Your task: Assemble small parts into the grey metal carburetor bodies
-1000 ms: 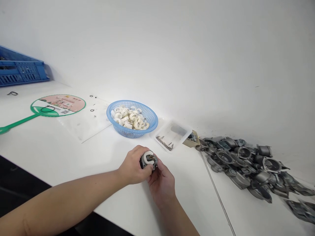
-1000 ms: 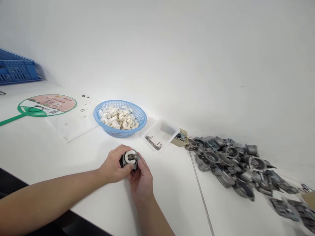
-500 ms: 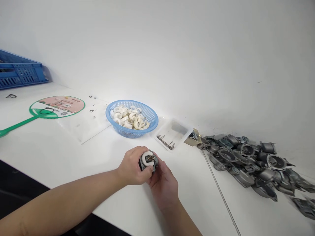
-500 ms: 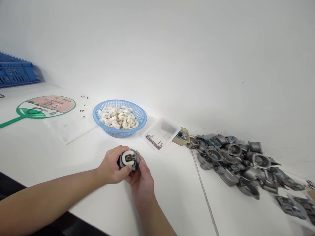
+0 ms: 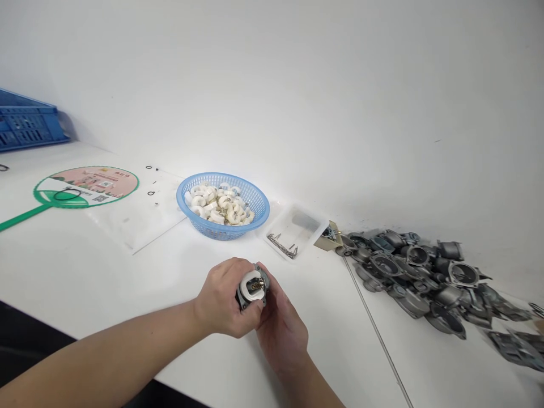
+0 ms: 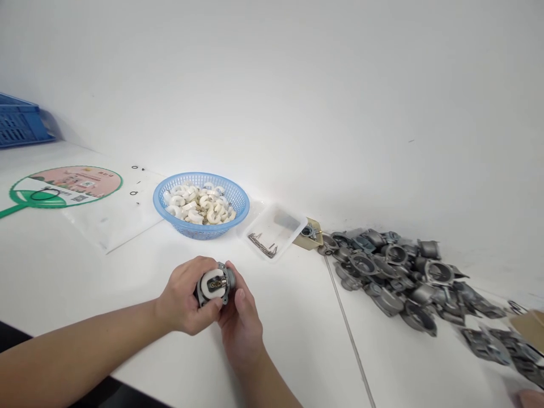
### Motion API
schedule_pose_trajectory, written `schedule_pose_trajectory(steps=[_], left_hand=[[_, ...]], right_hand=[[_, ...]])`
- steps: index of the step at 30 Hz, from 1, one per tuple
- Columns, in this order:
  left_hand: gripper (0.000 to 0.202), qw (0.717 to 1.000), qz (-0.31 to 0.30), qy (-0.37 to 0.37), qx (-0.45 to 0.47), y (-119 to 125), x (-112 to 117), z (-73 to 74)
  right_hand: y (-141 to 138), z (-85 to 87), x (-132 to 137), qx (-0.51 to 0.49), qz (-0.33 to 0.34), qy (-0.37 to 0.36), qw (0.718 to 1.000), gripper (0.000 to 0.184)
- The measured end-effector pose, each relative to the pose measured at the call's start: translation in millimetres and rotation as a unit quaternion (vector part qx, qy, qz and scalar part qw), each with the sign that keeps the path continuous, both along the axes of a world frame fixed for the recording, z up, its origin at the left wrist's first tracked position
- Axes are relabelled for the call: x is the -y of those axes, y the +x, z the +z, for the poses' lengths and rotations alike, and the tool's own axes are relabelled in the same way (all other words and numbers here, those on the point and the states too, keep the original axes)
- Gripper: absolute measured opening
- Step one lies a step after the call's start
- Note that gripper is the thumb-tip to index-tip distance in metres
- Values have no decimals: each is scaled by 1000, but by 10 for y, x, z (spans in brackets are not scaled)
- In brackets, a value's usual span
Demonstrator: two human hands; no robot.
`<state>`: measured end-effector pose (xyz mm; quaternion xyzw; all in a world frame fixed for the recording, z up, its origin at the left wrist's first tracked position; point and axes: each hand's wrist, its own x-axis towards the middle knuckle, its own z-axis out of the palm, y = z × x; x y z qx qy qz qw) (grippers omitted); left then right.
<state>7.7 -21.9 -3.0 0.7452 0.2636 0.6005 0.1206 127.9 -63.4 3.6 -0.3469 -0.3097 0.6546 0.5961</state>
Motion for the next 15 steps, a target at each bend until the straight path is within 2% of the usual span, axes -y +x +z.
schedule_pose_trajectory(steps=[8, 15], left_hand=[[22, 1000, 12, -25, -7, 5, -36, -33], [19, 983, -15, -184, 15, -15, -74, -61]], right_hand=[[-1, -23, -7, -1, 9, -24, 1000, 47], [4, -37, -64, 30, 28, -40, 998, 51]])
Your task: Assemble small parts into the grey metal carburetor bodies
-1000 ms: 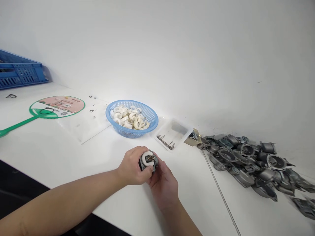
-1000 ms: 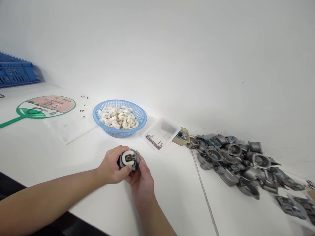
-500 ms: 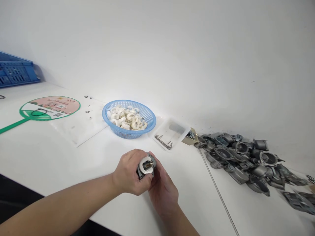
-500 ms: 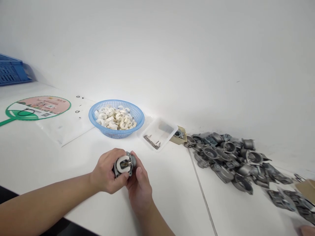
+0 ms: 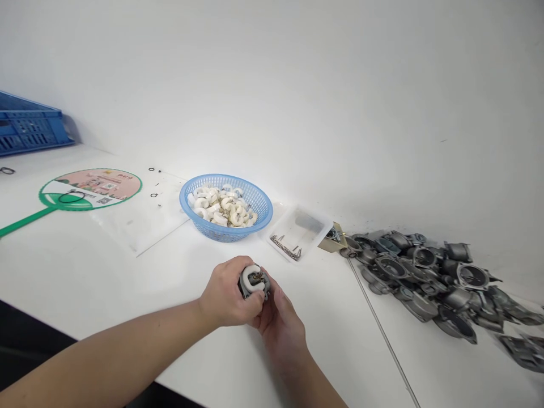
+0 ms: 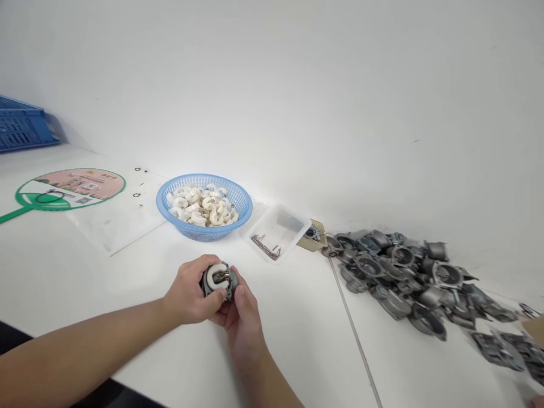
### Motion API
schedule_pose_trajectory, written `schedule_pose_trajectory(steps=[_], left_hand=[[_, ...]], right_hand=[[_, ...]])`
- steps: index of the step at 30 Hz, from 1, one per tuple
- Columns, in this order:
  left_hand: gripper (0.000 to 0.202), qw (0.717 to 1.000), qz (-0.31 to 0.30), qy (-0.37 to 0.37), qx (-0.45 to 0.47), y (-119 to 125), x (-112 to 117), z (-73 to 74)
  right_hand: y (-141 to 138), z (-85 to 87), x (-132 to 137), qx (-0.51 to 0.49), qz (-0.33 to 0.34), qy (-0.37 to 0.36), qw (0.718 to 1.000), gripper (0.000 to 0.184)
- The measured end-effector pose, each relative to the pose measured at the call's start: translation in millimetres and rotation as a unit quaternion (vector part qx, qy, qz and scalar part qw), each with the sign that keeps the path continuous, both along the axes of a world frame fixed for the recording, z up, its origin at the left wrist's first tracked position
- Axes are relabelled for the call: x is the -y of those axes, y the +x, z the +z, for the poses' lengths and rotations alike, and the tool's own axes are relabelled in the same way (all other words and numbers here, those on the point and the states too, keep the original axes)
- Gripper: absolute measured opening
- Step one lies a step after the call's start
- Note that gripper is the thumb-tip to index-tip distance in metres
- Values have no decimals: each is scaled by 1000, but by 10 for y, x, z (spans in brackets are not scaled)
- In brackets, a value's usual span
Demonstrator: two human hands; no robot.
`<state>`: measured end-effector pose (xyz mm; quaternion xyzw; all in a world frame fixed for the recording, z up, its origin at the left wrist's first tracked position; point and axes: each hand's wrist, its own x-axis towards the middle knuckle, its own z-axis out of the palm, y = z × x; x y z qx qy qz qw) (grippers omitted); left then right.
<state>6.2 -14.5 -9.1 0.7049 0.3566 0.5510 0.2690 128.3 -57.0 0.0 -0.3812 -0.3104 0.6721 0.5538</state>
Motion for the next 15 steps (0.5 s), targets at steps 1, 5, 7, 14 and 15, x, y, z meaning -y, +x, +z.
schedule_pose_trajectory(steps=[1, 5, 7, 14, 15], left_hand=[[20, 1000, -9, -17, 7, -3, 0, -2], [21, 998, -35, -32, 36, -22, 12, 12], [22, 998, -38, -17, 46, -34, 24, 30], [30, 995, -74, -4, 66, -65, 74, 64], [31, 995, -74, -7, 69, -66, 78, 63]], right_hand=[[3, 2, -8, -1, -1, -1, 1000, 50], [13, 8, -19, -24, -8, 1, 1000, 45], [15, 7, -12, -26, -12, 4, 1000, 44], [24, -29, 12, 0, -50, 11, 999, 45], [28, -35, 12, 2, -52, 13, 999, 45]])
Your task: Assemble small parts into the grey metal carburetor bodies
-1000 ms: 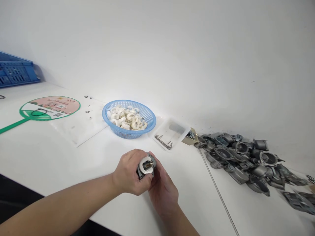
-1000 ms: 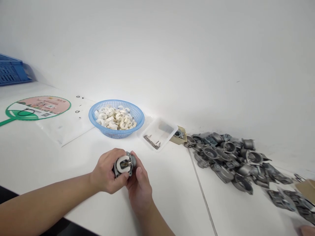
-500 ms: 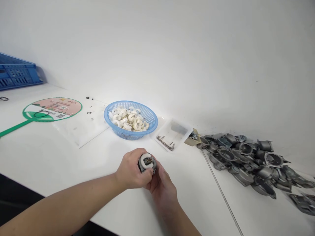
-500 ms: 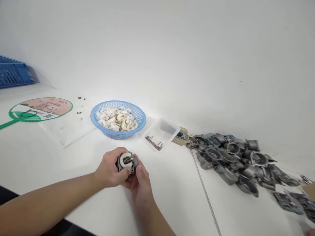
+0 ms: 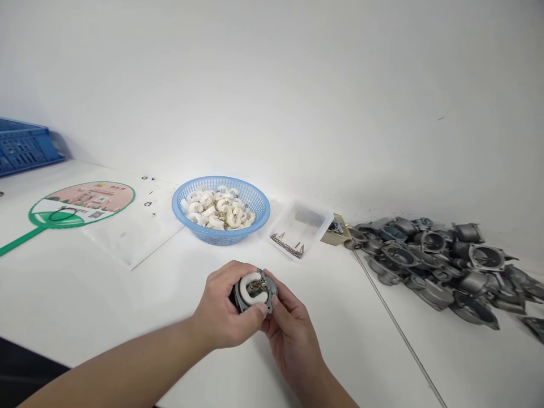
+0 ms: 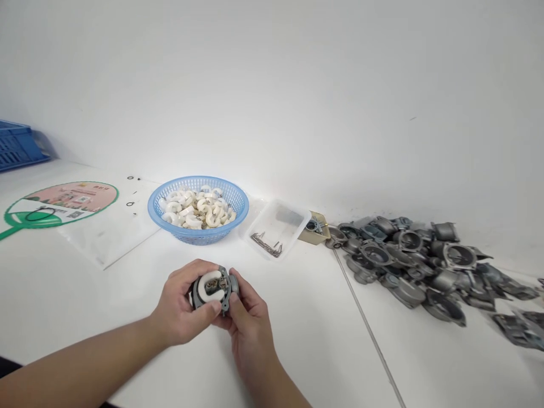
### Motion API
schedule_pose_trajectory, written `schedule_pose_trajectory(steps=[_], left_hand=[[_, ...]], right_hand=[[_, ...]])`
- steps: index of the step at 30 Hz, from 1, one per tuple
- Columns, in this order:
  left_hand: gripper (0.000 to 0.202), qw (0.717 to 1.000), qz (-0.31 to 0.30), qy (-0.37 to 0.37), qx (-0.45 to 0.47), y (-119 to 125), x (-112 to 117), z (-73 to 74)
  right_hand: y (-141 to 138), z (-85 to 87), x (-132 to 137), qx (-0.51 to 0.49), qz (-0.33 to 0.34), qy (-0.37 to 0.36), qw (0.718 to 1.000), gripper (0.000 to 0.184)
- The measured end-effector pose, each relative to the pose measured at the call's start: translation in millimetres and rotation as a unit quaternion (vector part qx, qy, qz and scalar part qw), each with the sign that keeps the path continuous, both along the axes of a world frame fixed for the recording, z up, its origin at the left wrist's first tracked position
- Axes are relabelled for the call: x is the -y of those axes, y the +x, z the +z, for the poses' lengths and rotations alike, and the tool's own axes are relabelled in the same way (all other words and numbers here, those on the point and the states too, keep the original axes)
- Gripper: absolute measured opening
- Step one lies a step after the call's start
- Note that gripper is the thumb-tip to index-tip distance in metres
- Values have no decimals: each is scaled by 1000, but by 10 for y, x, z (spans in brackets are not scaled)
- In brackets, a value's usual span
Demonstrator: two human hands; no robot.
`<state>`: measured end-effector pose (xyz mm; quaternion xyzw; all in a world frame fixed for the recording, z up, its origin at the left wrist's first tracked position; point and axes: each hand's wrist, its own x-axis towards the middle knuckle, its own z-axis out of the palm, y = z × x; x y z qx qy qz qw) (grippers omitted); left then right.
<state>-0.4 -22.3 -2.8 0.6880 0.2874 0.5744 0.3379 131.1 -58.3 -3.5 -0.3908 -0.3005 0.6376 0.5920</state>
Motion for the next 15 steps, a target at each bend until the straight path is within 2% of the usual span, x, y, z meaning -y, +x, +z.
schedule_pose_trajectory(steps=[7, 15], left_hand=[[27, 1000, -3, -31, -7, -3, -8, -10], [26, 993, -20, -116, 24, -1, -36, -41]], right_hand=[[36, -53, -7, 21, 2, -8, 1000, 47], [74, -65, -26, 46, 17, -11, 999, 51]])
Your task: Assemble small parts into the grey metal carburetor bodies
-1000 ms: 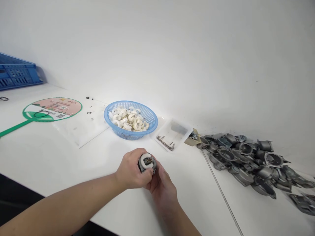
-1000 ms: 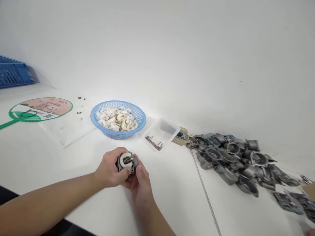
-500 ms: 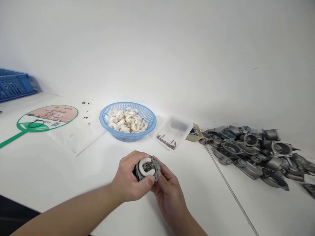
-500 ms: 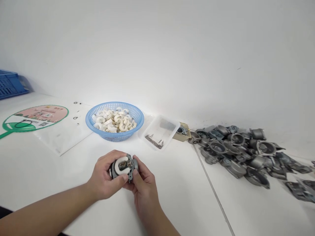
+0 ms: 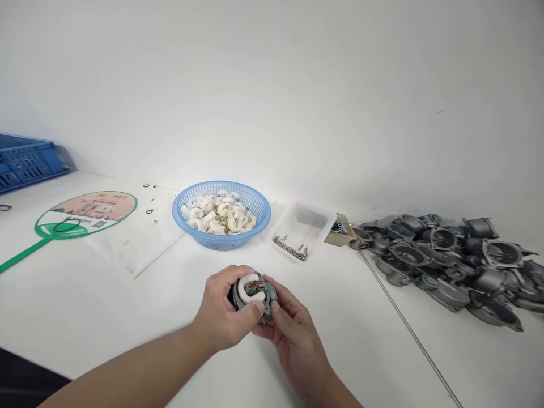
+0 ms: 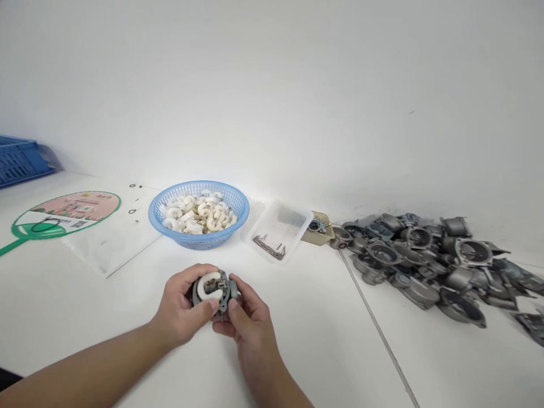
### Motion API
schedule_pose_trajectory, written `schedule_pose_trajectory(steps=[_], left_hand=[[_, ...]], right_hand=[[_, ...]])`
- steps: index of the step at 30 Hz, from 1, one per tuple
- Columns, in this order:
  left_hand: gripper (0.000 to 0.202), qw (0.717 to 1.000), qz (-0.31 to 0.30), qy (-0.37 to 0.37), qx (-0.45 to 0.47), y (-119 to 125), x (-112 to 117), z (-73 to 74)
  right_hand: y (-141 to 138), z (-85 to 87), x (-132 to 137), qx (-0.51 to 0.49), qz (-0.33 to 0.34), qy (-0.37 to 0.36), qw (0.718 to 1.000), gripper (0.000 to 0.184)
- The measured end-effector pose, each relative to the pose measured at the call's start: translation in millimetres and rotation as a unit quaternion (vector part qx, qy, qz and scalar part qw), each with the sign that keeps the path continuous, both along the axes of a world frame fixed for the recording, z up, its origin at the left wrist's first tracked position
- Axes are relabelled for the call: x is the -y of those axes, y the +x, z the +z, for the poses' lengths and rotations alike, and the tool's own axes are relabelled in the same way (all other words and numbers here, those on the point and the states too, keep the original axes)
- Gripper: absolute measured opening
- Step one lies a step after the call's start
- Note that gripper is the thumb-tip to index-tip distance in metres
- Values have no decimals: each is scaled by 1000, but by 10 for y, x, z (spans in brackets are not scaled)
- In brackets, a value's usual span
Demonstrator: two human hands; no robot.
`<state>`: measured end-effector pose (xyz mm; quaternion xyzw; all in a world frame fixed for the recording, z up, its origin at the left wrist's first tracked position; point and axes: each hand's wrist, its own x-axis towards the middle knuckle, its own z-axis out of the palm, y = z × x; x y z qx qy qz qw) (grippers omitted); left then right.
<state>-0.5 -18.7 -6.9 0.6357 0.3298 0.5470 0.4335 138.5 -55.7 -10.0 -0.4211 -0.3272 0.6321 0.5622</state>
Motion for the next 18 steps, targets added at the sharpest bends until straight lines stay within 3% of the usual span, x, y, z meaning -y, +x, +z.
schedule_pose_trajectory(steps=[9, 18], left_hand=[[27, 985, -82, -120, 97, -15, -25, -34], [31, 964, -80, -204, 153, -21, -101, -9]], right_hand=[[27, 26, -34, 1, 37, 18, 999, 51], [197, 64, -119, 24, -40, 27, 999, 49]])
